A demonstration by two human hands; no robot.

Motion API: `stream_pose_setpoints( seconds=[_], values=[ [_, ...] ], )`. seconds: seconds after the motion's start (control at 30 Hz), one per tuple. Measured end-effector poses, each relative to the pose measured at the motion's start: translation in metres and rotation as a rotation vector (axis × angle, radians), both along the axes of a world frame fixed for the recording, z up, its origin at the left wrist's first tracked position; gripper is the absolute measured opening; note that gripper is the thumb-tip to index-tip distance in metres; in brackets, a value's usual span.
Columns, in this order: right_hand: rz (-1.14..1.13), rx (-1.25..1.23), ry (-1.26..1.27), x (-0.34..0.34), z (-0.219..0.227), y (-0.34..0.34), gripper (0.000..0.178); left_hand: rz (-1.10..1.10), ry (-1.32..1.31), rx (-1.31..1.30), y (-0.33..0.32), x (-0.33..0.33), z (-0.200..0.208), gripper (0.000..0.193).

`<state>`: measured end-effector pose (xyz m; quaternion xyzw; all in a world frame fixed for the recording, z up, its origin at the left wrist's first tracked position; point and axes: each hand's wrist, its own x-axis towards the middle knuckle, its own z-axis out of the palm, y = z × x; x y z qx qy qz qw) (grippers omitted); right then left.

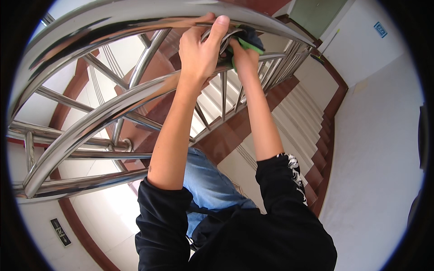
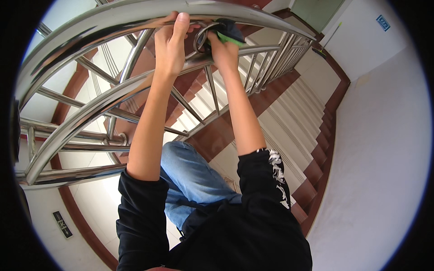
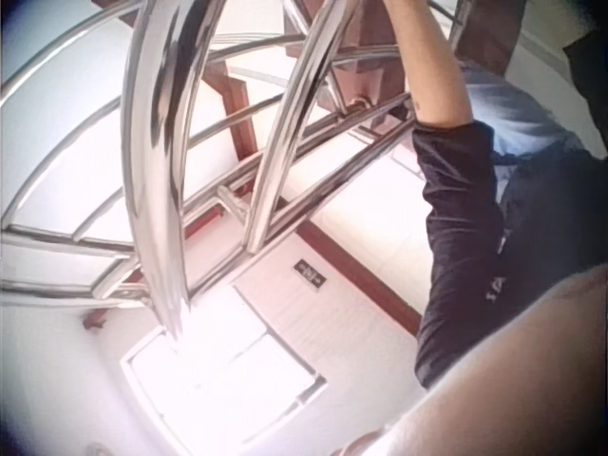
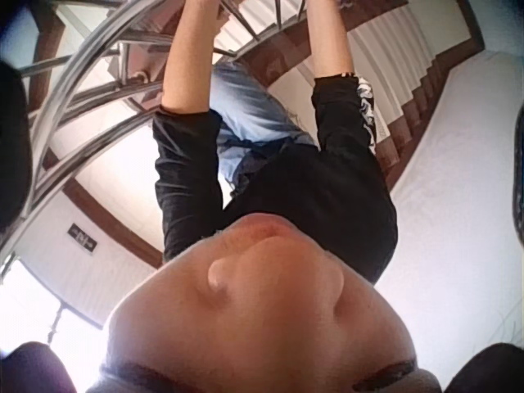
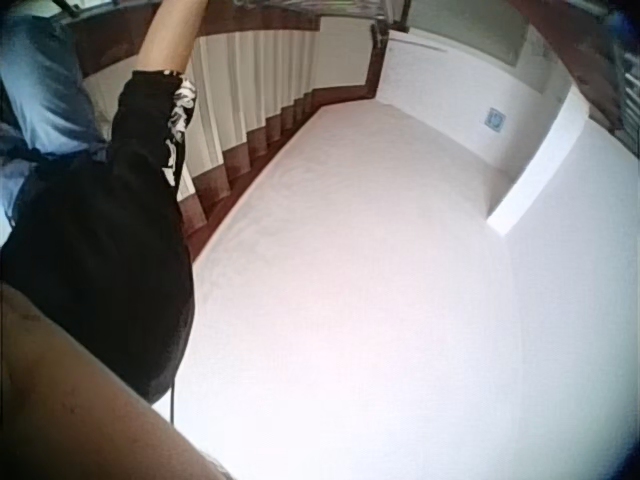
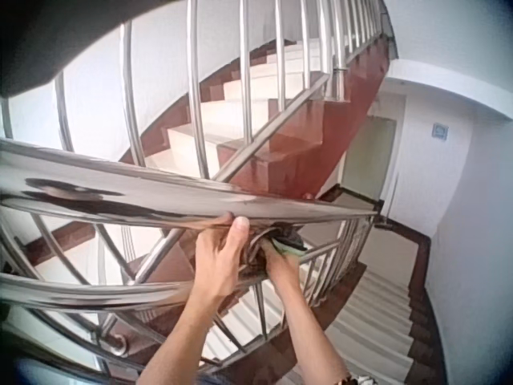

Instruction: The person wipes a metal stair railing with a green cloth while ascending and descending a spiral staircase. The person holds the cloth with both hands and rubs it along the railing surface, moving between flights of stairs.

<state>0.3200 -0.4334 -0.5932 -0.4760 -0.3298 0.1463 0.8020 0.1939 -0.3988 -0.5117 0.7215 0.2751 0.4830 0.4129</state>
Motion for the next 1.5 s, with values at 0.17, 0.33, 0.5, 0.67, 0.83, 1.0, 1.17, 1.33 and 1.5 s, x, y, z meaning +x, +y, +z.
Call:
stream_pose_setpoints(
  seconds=[0.17,0.33,0.5,0.67,0.83,1.0,1.17,1.33,1.5],
  values=[
    [0.196,-0.054,0.364,0.021,-0.004,0.007,0.017,-0.016,-0.084,-0.008,-0.006,0.001,0.008,0.075],
    [0.620,0.053,0.732,0.042,0.010,0.007,0.027,-0.038,-0.132,-0.014,-0.004,0.002,0.007,0.080],
    [0.633,0.204,0.557,0.061,0.005,0.016,0.032,-0.214,-0.204,-0.158,-0.009,0.004,0.011,0.044],
    [0.566,0.054,0.528,0.070,-0.031,0.016,0.026,-0.155,-0.271,-0.054,-0.008,0.009,0.009,0.062],
    [-0.154,0.091,-0.408,0.023,-0.040,0.012,0.007,-0.035,-0.171,0.040,-0.010,0.005,0.003,0.071],
    [-0.166,0.114,-0.897,0.046,-0.029,0.003,0.006,-0.076,-0.181,-0.035,-0.010,0.006,0.004,0.067],
    [-0.407,0.122,-0.973,0.053,-0.040,0.010,0.012,-0.028,-0.139,0.059,-0.010,0.007,0.003,0.063],
    [-0.287,0.023,-0.520,0.010,-0.047,0.003,0.015,-0.095,-0.136,0.023,-0.003,0.003,0.003,0.044],
    [-0.282,-0.038,-0.468,-0.020,-0.050,-0.031,0.015,-0.107,-0.179,-0.025,-0.006,0.005,0.003,0.040]
  ],
)
